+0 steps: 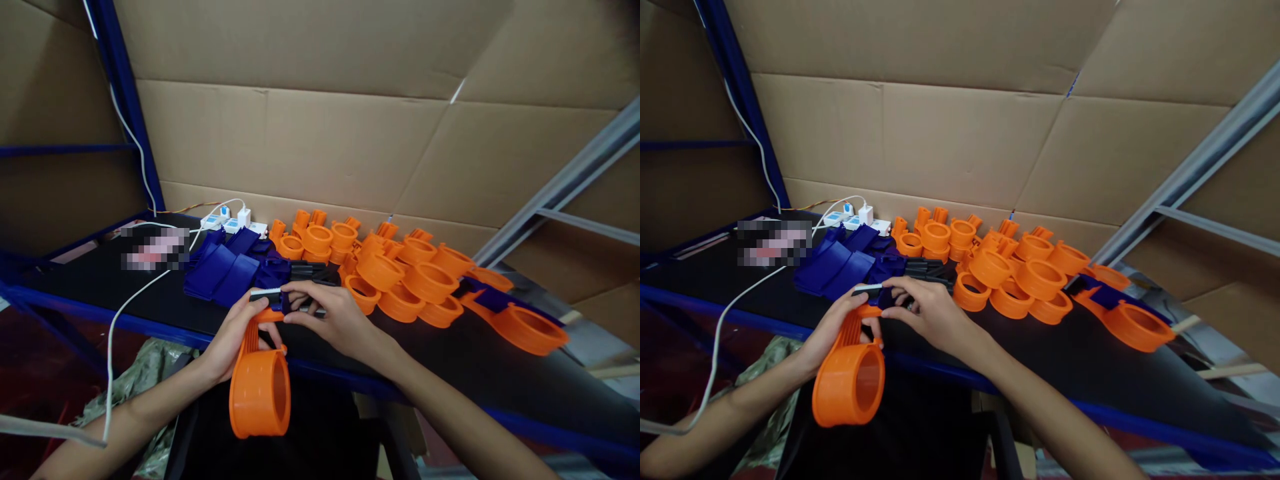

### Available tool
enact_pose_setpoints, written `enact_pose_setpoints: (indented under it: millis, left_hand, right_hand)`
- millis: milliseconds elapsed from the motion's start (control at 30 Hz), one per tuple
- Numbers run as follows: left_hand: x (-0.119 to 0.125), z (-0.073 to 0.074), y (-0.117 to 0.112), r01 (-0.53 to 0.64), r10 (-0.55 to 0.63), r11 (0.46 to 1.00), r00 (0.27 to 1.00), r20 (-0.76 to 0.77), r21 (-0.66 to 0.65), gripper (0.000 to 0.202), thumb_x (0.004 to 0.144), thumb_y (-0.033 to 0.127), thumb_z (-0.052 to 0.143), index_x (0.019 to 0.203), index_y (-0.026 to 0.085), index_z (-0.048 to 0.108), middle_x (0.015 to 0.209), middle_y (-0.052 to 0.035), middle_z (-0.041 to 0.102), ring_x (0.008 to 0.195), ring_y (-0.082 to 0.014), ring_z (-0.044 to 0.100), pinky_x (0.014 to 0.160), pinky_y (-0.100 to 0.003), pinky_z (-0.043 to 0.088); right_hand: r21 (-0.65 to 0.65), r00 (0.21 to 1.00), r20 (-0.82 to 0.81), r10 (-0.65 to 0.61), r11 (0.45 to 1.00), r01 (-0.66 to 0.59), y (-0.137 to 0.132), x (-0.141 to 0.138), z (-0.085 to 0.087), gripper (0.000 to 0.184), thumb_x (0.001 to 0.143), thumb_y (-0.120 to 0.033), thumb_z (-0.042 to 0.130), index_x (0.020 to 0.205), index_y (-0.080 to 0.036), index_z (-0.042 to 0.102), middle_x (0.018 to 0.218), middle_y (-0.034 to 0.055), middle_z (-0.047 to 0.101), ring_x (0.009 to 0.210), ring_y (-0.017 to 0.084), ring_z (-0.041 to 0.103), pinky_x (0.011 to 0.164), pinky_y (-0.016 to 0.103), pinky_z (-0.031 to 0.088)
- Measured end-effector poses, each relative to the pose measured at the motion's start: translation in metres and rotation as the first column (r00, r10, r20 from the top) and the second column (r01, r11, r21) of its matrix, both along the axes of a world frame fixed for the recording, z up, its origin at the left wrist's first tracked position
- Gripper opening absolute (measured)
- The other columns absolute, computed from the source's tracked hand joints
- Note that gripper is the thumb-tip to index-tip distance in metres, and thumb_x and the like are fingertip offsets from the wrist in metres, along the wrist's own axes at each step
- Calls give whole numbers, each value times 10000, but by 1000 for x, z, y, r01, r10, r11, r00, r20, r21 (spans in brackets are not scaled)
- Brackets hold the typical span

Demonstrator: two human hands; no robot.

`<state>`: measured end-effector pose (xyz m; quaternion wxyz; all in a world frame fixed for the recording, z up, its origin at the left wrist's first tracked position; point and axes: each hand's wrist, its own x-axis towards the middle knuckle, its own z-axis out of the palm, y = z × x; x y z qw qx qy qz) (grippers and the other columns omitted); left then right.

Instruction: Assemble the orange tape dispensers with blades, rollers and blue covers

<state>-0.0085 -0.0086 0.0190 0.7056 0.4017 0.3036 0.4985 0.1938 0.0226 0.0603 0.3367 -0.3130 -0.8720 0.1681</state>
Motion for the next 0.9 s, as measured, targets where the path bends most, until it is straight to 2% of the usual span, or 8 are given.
enact_pose_setpoints:
  millis: [167, 300, 467, 600, 667, 767, 833, 900]
  left_hand:
    - [2, 2, -5, -10, 12, 999, 999, -33, 51, 312, 834, 281, 676, 1093, 207, 519, 595, -9, 696, 521, -179, 692, 460, -182, 490]
    - [3, -3, -5, -56, 63, 995, 995, -79, 88, 287, 859, 314, 663, 1084, 201, 524, 584, 6, 683, 512, -177, 693, 465, -193, 502]
    - [1, -13, -4, -5, 30, 985, 990, -139, 173, 316, 892, 375, 660, 1104, 214, 490, 612, -9, 706, 531, -184, 703, 488, -209, 520]
    - [-2, -14, -6, 11, 9, 982, 994, -106, 190, 285, 896, 334, 676, 1101, 215, 519, 669, -19, 727, 570, -189, 722, 530, -223, 544]
    - [-4, -10, -8, 64, -65, 988, 998, 4, 143, 341, 871, 287, 700, 1170, 222, 549, 860, -54, 768, 662, -221, 756, 612, -295, 593]
    - [-7, 0, -9, 195, -218, 974, 942, 255, 112, 433, 886, 292, 652, 1304, 218, 565, 1259, -138, 698, 1002, -331, 739, 850, -512, 589]
    - [-8, 5, -8, 222, -251, 967, 908, 336, 123, 450, 923, 291, 608, 1361, 206, 553, 1363, -162, 640, 1182, -369, 655, 961, -612, 515]
    - [-8, 4, -6, 205, -239, 970, 907, 347, 133, 478, 916, 304, 643, 1377, 208, 556, 1349, -165, 651, 1203, -375, 639, 992, -653, 478]
  right_hand:
    - [105, 1000, -23, -1, 994, 4, -5, 2, -7, 383, 907, -355, 695, 1250, -191, 640, 951, 60, 719, 746, 137, 669, 655, 255, 579]
    - [142, 999, -15, 30, 989, -27, -4, 3, -10, 370, 915, -327, 687, 1254, -184, 648, 922, 62, 702, 749, 143, 657, 649, 254, 571]
    - [166, 997, -25, 67, 984, -62, -8, 3, -6, 353, 911, -305, 693, 1242, -183, 667, 972, 81, 721, 820, 161, 679, 710, 272, 582]
    - [197, 997, -42, 69, 979, -59, -16, 3, -5, 333, 912, -299, 694, 1226, -193, 679, 934, 68, 737, 798, 160, 686, 720, 280, 586]
    - [215, 999, -31, 41, 976, -34, -18, 4, -4, 341, 914, -295, 692, 1239, -193, 675, 898, 60, 747, 811, 170, 697, 745, 297, 592]
    - [248, 1000, -25, 14, 969, -7, -17, 9, 1, 325, 923, -269, 678, 1241, -200, 680, 1023, 88, 754, 983, 209, 703, 842, 353, 602]
    - [288, 1000, -9, 6, 958, -3, -16, 13, 8, 317, 910, -261, 691, 1223, -209, 691, 1159, 104, 730, 1144, 246, 656, 934, 411, 584]
    - [326, 999, 34, -21, 945, 9, -18, 16, 16, 326, 895, -265, 709, 1218, -225, 693, 1240, 104, 703, 1209, 271, 618, 987, 462, 556]
